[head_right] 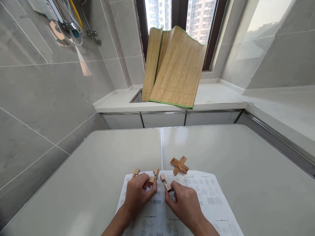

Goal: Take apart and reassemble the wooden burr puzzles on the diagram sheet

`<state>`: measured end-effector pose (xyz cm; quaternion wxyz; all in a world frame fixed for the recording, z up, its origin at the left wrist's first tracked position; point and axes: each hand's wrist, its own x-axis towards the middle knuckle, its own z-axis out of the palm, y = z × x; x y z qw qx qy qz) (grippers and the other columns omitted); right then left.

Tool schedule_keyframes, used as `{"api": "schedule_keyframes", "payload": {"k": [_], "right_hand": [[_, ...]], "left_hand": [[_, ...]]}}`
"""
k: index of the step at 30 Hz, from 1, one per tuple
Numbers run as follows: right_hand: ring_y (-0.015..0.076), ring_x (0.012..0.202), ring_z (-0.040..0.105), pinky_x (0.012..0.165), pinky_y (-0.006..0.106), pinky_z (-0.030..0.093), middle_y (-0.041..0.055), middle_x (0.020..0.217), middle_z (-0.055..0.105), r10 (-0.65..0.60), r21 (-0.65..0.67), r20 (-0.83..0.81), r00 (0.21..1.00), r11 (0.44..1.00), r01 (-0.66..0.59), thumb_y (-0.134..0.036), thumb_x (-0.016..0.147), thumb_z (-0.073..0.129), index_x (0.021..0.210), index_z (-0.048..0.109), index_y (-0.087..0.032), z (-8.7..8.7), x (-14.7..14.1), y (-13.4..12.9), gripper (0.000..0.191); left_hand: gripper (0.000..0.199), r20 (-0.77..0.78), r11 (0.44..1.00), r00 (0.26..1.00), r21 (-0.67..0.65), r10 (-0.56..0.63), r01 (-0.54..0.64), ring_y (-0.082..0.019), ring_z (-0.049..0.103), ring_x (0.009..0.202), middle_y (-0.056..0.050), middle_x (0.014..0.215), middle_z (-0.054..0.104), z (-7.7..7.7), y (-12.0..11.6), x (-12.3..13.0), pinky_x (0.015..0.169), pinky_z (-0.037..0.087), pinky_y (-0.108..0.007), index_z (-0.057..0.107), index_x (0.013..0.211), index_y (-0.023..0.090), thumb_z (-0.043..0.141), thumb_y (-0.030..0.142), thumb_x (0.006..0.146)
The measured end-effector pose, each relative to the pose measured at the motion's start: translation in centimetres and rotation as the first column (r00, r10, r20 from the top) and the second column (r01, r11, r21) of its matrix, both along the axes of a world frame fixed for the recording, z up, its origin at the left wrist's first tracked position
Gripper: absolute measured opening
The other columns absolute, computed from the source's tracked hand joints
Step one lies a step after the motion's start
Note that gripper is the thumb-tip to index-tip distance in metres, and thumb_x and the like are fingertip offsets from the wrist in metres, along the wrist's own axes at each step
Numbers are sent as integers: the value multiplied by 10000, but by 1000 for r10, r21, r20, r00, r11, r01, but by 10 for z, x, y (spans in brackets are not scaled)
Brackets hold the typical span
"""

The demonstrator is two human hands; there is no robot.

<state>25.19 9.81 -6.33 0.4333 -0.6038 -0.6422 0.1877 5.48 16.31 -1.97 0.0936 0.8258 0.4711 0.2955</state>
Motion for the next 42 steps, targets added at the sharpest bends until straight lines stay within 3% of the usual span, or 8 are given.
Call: {"api": "schedule_keyframes", "payload": {"k": [6,13,16,18,20,23,32,42], "right_hand": [[145,451,474,548,285,229,-37,520,546,-14,89,182,983,996,-2,-300,879,710,705,529,-245,3,0,-1,257],[163,529,605,577,275,298,-38,596,613,36,18,347,937,999,-45,-296,881,649,786,563,-229,7,0,-3,144],[169,527,619,571,273,319,-47,597,625,58,-30,340,938,998,-51,-305,844,680,918,624,-218,5,2,-3,128],[174,535,628,578,274,342,-45,613,642,80,-31,325,942,997,-74,-282,836,672,1043,656,-207,5,4,-3,220],[175,559,640,603,275,372,-37,646,663,117,-11,313,943,993,-119,-236,841,644,1150,673,-212,6,6,-2,311],[172,591,649,627,276,395,-22,698,694,187,-2,316,930,981,-196,-184,851,608,1171,704,-244,9,8,-1,339],[174,554,632,607,284,399,-36,630,652,204,-70,300,932,979,-192,-210,962,531,1144,706,-228,11,8,1,254],[178,564,647,586,276,389,-31,648,668,195,-73,307,931,981,-181,-210,1009,468,1121,687,-224,12,8,2,246]], "left_hand": [[277,-125,996,989,25,-85,89,-139,534,541,18,576,566,-5,-2,0,579,267,-266,443,607,204,656,225,783],[309,-95,953,948,-54,-302,298,-142,499,572,35,591,534,-2,-5,-3,564,283,-270,419,638,210,725,248,673],[262,-47,946,945,-46,-323,321,-194,576,736,-19,800,628,5,-5,-3,641,424,-296,520,798,215,734,236,647],[388,-12,934,934,-39,-357,356,-249,617,963,-87,1059,666,8,-5,-3,809,512,-350,588,1028,201,738,214,670],[548,-12,913,914,-46,-406,405,-284,583,1179,-114,1286,627,10,-5,-2,986,505,-408,577,1235,222,735,186,711],[551,-61,893,891,-57,-450,447,-304,522,1318,-91,1408,595,7,-3,-3,1099,452,-463,587,1297,278,738,191,774],[232,-129,976,973,77,-194,205,-315,568,1243,-65,1183,714,-2,11,-12,1049,462,-510,648,1072,230,614,119,871],[277,-144,976,989,219,31,2,-335,609,1206,-69,1075,747,-1,17,-19,1058,424,-572,660,991,210,510,-5,903]]}}
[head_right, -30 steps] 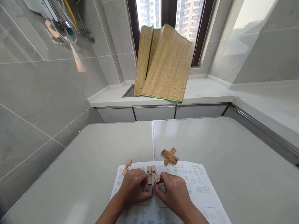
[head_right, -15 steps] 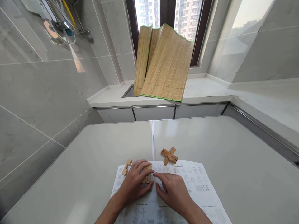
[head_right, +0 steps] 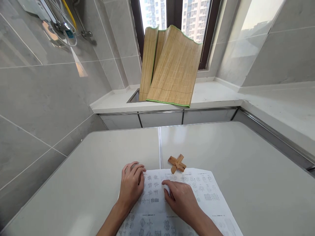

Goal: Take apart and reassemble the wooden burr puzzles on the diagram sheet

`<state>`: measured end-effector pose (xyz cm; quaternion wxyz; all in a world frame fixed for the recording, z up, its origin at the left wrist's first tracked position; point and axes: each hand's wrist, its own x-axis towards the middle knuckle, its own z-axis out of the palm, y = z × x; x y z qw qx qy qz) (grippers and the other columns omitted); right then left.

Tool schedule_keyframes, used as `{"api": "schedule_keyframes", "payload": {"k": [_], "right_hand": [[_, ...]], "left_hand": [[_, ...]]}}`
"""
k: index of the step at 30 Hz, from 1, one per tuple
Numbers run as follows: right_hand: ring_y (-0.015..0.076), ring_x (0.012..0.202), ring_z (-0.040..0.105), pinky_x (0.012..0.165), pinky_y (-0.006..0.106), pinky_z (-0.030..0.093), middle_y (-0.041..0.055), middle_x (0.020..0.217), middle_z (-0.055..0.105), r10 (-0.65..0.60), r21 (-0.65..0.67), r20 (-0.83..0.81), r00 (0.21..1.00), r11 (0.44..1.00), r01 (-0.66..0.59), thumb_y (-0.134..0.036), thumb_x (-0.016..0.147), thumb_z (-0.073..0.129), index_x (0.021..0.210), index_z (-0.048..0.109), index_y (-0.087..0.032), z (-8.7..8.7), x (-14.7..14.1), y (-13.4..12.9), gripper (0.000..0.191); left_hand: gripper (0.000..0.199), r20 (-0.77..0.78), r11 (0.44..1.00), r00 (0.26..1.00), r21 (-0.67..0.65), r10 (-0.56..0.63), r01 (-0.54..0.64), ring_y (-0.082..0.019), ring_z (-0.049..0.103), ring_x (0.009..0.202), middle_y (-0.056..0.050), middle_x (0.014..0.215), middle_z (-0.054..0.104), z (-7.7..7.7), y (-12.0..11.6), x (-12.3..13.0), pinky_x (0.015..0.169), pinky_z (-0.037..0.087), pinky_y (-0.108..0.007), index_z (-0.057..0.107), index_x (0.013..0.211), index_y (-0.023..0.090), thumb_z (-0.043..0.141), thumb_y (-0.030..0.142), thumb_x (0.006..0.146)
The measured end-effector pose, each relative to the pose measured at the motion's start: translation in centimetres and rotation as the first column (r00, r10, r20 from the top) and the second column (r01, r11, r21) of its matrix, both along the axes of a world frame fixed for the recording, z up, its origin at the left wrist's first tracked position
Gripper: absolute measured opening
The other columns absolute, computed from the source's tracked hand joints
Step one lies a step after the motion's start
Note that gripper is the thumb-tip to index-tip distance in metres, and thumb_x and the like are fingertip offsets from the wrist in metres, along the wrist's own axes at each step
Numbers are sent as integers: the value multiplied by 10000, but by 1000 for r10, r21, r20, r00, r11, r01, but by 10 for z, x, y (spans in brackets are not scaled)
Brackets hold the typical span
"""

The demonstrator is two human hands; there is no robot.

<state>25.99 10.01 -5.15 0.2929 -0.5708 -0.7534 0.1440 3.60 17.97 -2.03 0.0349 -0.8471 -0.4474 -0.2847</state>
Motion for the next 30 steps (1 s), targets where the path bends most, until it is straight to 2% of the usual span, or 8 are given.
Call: {"api": "schedule_keyframes", "payload": {"k": [3,7,11,14,16,21,30], "right_hand": [[181,570,656,591,277,395,-29,651,673,-2,5,-6,1000,1000,2,-216,1016,460,1114,689,-226,0,0,1,249],[185,580,668,604,275,410,-25,653,682,-10,2,-24,1000,1000,10,-223,1015,458,1108,693,-230,0,0,1,252],[191,627,704,620,272,423,-11,704,726,-13,-20,-43,999,1000,12,-226,1009,465,1111,692,-235,1,0,1,249],[198,661,726,633,272,433,0,740,754,-12,-38,-50,999,999,10,-202,984,474,1115,690,-235,1,1,1,255],[201,669,732,636,272,436,4,750,764,-11,-50,-51,999,999,9,-188,977,468,1115,688,-238,2,2,1,264],[208,687,742,633,273,438,8,772,780,-6,-59,-54,999,998,3,-177,981,459,1126,680,-242,2,2,2,272],[214,728,761,657,280,451,6,825,798,2,-59,-82,997,998,-7,-178,994,435,1090,670,-248,4,1,2,263]], "left_hand": [[284,27,997,997,27,-70,69,-323,625,1197,-74,1094,748,2,-4,6,1041,451,-550,659,1024,210,515,-4,907],[203,93,963,959,-11,-269,271,-240,699,937,-55,976,742,2,-17,19,830,548,-388,647,1021,216,559,63,922],[190,73,916,922,-109,-381,387,-180,705,702,-18,847,729,-4,-30,28,609,510,-274,635,1038,226,569,99,912],[294,60,877,899,-202,-434,436,-169,719,644,11,803,746,-8,-33,29,568,485,-251,629,1085,240,554,54,870],[331,80,858,895,-259,-439,444,-177,744,678,9,829,769,-10,-33,28,596,500,-251,628,1118,245,546,47,865],[264,130,833,901,-346,-414,433,-184,753,688,-7,817,777,-9,-30,27,610,504,-253,641,1118,237,538,102,916],[252,128,833,909,-366,-397,415,-174,730,642,6,764,758,-9,-30,27,605,482,-251,643,1129,232,533,124,930]]}}
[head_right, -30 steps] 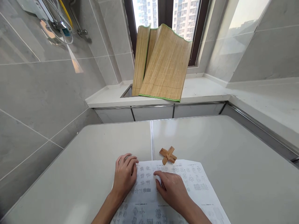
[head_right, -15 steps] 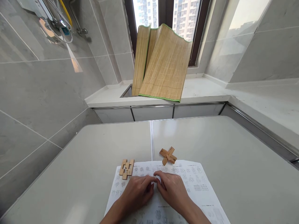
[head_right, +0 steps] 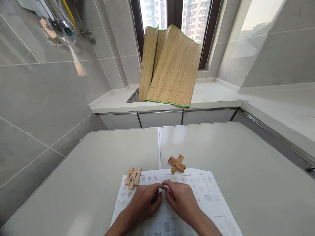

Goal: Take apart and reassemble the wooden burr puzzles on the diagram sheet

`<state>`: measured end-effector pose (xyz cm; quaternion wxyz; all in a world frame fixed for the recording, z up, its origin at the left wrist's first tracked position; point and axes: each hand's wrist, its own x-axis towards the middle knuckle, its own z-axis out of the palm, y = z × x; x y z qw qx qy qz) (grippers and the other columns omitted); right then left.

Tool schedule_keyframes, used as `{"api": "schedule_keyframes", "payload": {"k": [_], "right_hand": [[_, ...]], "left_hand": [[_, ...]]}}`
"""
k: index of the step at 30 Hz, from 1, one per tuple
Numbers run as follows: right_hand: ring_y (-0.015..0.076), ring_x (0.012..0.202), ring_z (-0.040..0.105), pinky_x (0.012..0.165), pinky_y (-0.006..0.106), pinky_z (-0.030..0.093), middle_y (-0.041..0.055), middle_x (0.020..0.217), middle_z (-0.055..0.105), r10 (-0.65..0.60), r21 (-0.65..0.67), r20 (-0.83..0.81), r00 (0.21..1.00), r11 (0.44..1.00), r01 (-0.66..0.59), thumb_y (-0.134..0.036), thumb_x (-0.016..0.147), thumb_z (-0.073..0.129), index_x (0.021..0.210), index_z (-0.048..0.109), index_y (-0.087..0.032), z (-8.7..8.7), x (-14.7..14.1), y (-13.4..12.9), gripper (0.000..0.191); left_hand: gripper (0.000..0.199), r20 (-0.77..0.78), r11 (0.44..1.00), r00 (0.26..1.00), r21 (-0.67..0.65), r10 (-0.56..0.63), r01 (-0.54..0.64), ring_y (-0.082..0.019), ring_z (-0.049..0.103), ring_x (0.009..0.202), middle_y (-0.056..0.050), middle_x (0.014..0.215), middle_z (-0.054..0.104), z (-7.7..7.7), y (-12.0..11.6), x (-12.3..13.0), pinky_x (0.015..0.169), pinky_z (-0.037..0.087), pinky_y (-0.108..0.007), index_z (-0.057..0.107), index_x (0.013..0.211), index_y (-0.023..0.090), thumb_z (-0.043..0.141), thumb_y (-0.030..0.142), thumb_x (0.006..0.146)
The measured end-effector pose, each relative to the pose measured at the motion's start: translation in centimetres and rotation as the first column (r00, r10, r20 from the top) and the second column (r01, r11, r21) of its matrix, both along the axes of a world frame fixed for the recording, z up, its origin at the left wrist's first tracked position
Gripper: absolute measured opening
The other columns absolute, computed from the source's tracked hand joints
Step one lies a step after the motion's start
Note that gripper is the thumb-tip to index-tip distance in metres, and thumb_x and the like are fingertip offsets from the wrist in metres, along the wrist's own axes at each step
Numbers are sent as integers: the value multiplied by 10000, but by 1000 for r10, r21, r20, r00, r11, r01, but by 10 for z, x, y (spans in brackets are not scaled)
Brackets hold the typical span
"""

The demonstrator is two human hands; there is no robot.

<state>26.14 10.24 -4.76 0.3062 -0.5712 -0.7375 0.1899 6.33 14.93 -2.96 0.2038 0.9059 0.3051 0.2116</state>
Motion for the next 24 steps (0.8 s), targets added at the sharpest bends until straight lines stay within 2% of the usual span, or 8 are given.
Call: {"api": "schedule_keyframes", "payload": {"k": [11,24], "right_hand": [[197,652,732,617,270,436,-1,741,764,1,10,27,1000,1000,-2,-188,997,436,1068,667,-244,0,0,1,249],[194,653,728,617,266,431,-9,735,756,1,24,24,1000,1000,-2,-186,997,435,1064,660,-249,-1,-1,1,244]], "left_hand": [[246,-17,1000,1000,0,22,-22,-176,715,636,13,734,729,-3,0,0,602,481,-257,637,1128,226,540,126,924],[277,-23,999,999,-21,26,-26,-177,713,636,19,718,722,0,0,1,613,480,-255,639,1147,232,545,119,912]]}}
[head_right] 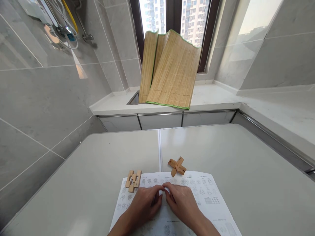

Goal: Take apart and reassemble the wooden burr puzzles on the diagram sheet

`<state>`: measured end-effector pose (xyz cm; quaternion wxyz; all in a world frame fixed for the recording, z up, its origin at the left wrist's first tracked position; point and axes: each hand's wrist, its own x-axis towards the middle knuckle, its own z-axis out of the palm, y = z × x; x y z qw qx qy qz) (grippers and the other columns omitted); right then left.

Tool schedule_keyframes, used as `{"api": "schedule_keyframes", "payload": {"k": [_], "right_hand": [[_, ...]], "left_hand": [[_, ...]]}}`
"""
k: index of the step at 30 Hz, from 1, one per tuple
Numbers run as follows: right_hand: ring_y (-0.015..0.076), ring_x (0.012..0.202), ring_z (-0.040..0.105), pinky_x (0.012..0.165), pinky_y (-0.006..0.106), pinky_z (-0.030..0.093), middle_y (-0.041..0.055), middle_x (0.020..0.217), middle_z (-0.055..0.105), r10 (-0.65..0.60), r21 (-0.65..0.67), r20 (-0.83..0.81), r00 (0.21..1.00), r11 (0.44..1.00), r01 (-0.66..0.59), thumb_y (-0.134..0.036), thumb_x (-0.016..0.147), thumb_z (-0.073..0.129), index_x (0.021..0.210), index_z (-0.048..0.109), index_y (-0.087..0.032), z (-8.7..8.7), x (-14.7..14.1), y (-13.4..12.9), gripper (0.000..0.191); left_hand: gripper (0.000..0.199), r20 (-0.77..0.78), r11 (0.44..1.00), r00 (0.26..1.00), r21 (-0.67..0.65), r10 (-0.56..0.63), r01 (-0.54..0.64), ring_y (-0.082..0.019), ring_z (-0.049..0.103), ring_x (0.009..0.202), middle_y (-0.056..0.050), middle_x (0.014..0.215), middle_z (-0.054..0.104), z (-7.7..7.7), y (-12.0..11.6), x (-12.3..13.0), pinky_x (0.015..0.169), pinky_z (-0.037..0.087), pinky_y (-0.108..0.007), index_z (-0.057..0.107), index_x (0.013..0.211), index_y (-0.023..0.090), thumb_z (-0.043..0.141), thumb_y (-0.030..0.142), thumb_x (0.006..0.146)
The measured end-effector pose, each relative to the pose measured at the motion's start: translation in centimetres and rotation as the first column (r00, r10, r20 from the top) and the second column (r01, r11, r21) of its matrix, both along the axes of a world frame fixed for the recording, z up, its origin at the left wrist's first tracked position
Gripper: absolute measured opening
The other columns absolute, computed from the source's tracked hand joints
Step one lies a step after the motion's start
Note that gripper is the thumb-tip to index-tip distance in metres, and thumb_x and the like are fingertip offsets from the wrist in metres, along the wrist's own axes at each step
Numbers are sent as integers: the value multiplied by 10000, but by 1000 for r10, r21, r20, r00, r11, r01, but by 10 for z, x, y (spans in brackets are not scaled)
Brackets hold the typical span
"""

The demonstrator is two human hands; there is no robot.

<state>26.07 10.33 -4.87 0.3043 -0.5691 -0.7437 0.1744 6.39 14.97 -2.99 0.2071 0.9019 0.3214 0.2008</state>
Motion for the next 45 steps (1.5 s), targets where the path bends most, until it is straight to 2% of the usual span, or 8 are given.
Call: {"api": "schedule_keyframes", "payload": {"k": [24,28,32,36,41,43,45], "right_hand": [[209,710,746,650,274,439,-2,793,781,10,-37,-24,1000,999,-11,-180,1007,424,1102,668,-252,0,1,0,272],[211,747,742,668,279,448,9,826,783,0,-73,-76,997,997,-5,-179,996,427,1054,699,-257,3,2,0,289],[195,654,651,646,282,448,-2,714,692,-55,-140,-194,979,990,28,-225,993,461,1000,709,-245,9,3,1,250],[176,584,524,586,277,419,-34,648,531,-159,-206,-367,916,975,87,-394,1045,462,1074,681,-224,8,4,2,280],[156,566,453,552,265,393,-71,656,431,-292,-258,-596,748,952,165,-531,1032,510,1266,570,-228,4,6,3,388],[144,530,451,533,261,398,-81,648,456,-320,-303,-684,655,942,145,-561,1024,525,1363,498,-240,4,6,3,468],[128,501,472,513,257,411,-65,697,551,-340,-341,-757,557,934,106,-588,1010,546,1422,439,-254,6,6,5,542]], "left_hand": [[251,-8,1000,1000,-17,1,-2,-176,705,624,25,710,715,-1,0,0,610,467,-256,641,1124,238,537,131,922],[251,-4,1000,1000,-7,12,-12,-179,700,612,27,699,712,-3,1,-1,603,461,-259,648,1112,236,540,129,912],[264,-6,1000,1000,-7,7,-8,-167,682,576,42,672,700,-3,1,-1,594,455,-254,655,1113,239,541,122,905],[259,-9,1000,1000,-1,-1,1,-159,681,573,43,678,708,0,2,0,587,444,-248,653,1116,236,541,125,909],[231,-1,1000,1000,8,-8,8,-152,673,564,36,680,714,2,1,1,583,433,-243,660,1070,230,541,121,905],[219,4,1000,1000,6,-7,7,-151,672,568,32,691,719,2,0,1,580,429,-241,663,1049,232,544,121,903],[211,9,1000,1000,6,-9,8,-151,672,572,29,701,722,2,0,1,571,419,-240,663,1035,232,547,120,900]]}}
